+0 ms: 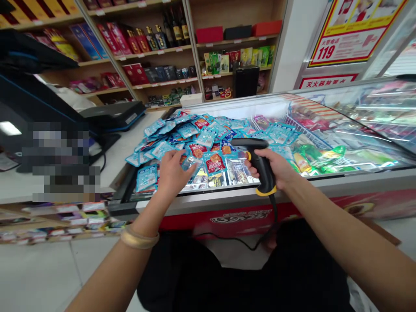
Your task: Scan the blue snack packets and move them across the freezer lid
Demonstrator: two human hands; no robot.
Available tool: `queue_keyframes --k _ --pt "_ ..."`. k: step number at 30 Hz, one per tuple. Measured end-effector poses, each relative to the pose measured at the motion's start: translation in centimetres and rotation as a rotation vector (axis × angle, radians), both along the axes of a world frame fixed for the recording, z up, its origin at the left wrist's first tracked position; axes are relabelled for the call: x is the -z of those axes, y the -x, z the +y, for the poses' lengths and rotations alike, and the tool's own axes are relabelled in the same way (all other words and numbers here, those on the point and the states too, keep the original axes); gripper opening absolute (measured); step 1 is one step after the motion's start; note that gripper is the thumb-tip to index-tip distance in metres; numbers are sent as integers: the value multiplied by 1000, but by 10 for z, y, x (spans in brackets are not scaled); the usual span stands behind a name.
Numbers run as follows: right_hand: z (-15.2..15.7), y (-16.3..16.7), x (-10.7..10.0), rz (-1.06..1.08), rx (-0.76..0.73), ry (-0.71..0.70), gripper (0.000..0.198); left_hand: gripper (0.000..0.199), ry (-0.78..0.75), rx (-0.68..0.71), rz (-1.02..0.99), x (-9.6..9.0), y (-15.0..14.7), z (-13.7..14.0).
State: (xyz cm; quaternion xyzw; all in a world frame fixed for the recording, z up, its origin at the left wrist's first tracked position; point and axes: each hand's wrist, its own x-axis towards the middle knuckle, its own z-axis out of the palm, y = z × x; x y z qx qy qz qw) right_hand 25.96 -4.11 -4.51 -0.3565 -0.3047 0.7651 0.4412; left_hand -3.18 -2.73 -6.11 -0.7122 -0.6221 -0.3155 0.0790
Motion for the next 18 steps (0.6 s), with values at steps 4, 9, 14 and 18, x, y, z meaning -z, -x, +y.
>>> queue_keyframes --k 4,9,14,18 --pt "-5 30 6 -33 -97 -6 15 49 44 -157 124 10 1 -18" --pt "-8 41 9 -27 -119 -9 14 53 54 -192 134 15 -4 -21" --pt "-10 39 9 -37 -113 -6 17 52 79 -174 22 14 -3 -20" --pt "-12 40 7 -25 -120 -18 17 42 95 -105 -190 10 -2 -23"
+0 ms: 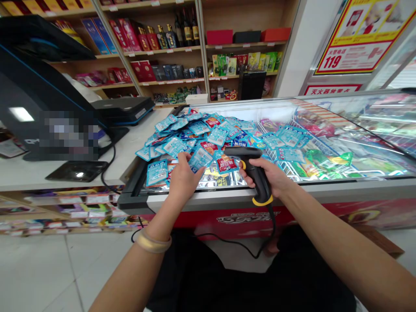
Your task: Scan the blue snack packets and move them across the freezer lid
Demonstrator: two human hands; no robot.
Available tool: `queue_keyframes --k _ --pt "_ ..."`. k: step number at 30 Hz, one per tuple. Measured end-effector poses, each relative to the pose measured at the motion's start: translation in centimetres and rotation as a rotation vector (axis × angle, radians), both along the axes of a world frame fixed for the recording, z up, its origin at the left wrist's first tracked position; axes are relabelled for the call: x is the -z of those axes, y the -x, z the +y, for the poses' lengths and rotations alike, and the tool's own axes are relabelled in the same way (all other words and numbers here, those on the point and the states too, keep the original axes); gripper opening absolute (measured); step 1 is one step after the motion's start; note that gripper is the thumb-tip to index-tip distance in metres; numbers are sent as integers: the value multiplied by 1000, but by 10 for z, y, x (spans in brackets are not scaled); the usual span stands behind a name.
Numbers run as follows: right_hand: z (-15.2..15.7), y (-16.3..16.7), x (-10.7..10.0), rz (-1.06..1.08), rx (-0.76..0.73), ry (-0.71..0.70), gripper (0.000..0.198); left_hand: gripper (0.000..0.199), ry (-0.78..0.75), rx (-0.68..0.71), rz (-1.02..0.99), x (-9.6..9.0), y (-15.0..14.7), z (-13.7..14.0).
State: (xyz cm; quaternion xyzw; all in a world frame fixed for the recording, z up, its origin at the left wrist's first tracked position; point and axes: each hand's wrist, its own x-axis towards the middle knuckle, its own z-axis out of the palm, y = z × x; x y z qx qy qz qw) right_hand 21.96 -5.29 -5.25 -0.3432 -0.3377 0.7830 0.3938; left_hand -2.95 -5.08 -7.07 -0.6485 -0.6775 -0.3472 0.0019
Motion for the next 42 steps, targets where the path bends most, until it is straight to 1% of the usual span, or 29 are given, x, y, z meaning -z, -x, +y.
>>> queue_keyframes --k 4,8,11,16,25,29,33,35,37,39,42 --pt "-3 0 2 -4 -29 -59 18 25 -112 128 -126 -1 3 -2" --pt "-7 1 6 50 -86 -182 25 23 -133 223 -188 1 6 0" --pt "-10 5 7 68 -116 -234 30 21 -124 260 -166 1 5 0" --pt "-11 12 4 53 -134 -270 31 19 -116 253 -80 0 3 -2" --pt "-10 13 6 9 -118 -273 25 21 -96 266 -54 3 3 -2" --pt "-8 14 9 31 -128 -276 25 21 -102 275 -69 3 5 -2" --pt "-5 8 9 101 -110 -265 25 22 -78 235 -164 -1 2 0" --pt "-2 0 6 119 -56 -256 25 23 -83 227 -205 -5 -8 3" --pt "0 -14 3 108 16 -251 25 23 -105 279 -236 -11 -26 7" --pt "2 -33 -1 87 92 -246 26 23 -109 379 -285 -17 -53 15" --pt "5 -68 -7 58 195 -224 26 24 -93 496 -345 -21 -105 33"
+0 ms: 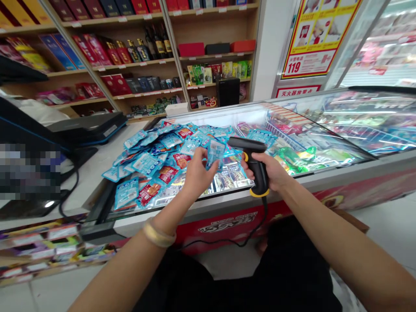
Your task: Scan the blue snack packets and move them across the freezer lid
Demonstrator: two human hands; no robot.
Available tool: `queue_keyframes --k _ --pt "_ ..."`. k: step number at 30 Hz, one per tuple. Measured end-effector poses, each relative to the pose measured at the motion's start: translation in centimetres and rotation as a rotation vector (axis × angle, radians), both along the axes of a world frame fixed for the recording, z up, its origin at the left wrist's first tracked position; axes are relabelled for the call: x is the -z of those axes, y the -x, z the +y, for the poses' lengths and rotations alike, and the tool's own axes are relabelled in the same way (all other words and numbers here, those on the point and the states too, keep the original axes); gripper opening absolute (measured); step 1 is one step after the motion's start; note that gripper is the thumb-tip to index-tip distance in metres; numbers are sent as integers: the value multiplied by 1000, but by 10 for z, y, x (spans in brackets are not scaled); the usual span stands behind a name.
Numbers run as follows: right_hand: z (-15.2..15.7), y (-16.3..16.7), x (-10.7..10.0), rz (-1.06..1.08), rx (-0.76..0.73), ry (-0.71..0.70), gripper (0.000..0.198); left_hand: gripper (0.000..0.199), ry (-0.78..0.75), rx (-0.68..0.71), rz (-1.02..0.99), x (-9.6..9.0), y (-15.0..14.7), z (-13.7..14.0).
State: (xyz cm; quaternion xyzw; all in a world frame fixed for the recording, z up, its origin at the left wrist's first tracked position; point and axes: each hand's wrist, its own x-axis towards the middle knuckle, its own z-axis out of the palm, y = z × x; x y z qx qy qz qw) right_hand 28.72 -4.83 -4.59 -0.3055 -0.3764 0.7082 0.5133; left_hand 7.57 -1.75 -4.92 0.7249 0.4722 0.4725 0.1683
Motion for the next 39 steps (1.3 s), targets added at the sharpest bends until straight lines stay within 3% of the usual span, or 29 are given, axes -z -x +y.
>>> queue_keyframes --k 3,6,8,12,15,23,28,35,39 --pt "2 -34 -3 6 106 21 23 25 11 37 7 -1 -56 25" --pt "5 -62 -3 41 216 40 19 25 178 1 16 0 -103 43" --pt "7 -75 -1 72 271 72 16 48 248 -28 112 3 -124 47" --pt "8 -89 4 142 323 139 14 87 260 -44 473 13 -139 39" --pt "9 -93 7 183 333 150 15 87 314 -2 590 19 -144 35" --pt "12 -96 10 181 315 139 18 82 295 50 610 16 -159 45" --pt "11 -87 7 132 311 100 20 81 155 41 571 2 -123 30" --pt "10 -29 2 96 151 73 23 67 -75 -70 477 -2 5 20" --pt "9 11 3 75 43 95 24 73 -53 -44 584 10 58 10"
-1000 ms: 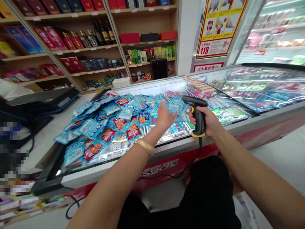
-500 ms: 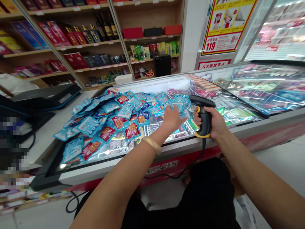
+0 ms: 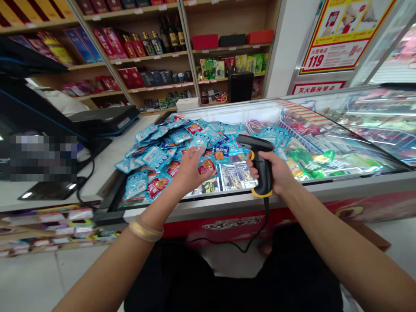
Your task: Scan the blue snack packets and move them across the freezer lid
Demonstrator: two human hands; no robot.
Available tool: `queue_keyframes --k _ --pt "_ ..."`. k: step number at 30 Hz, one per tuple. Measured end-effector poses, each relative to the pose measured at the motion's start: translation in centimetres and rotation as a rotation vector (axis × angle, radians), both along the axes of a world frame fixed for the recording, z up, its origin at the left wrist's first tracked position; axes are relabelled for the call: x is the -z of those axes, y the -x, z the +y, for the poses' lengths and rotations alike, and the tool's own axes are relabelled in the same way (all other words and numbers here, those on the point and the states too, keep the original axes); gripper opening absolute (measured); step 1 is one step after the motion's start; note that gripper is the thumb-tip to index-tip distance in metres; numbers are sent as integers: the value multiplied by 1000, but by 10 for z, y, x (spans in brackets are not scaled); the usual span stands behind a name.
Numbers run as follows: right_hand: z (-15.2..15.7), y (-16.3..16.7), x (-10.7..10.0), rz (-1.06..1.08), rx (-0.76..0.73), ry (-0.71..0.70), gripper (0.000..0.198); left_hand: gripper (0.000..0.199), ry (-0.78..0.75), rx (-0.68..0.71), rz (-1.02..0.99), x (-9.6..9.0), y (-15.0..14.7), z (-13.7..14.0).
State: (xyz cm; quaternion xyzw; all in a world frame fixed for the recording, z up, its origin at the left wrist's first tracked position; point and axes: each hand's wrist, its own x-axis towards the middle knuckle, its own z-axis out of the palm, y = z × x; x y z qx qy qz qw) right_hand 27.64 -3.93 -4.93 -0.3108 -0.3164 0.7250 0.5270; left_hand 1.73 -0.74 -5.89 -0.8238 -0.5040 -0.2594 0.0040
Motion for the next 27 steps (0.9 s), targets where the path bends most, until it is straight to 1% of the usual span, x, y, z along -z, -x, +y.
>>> queue_keyframes --k 3,7,9,12,14,16,20,24,26,27 --pt "0 20 2 -6 -61 27 24 75 61 16 71 10 11 -10" --pt "-2 32 4 2 -98 36 23 62 97 23 90 18 5 -16" --pt "-3 34 3 -4 -100 49 23 54 86 25 122 18 1 -19" --pt "-6 32 1 -21 -88 66 22 49 83 9 191 14 -4 -24" --pt "-8 31 1 -33 -83 72 22 48 90 -24 222 12 -6 -28" --pt "-9 30 2 -51 -88 76 22 46 75 -81 209 11 -6 -30" --pt "-11 29 4 -82 -115 70 22 38 -4 -219 29 15 0 -28" --pt "-11 29 4 -80 -105 73 24 20 -69 -365 -213 16 9 -24" --pt "-11 29 4 -73 -109 75 23 24 -64 -435 -373 15 13 -21" --pt "-11 29 4 -74 -116 74 23 27 -39 -442 -481 14 14 -20"
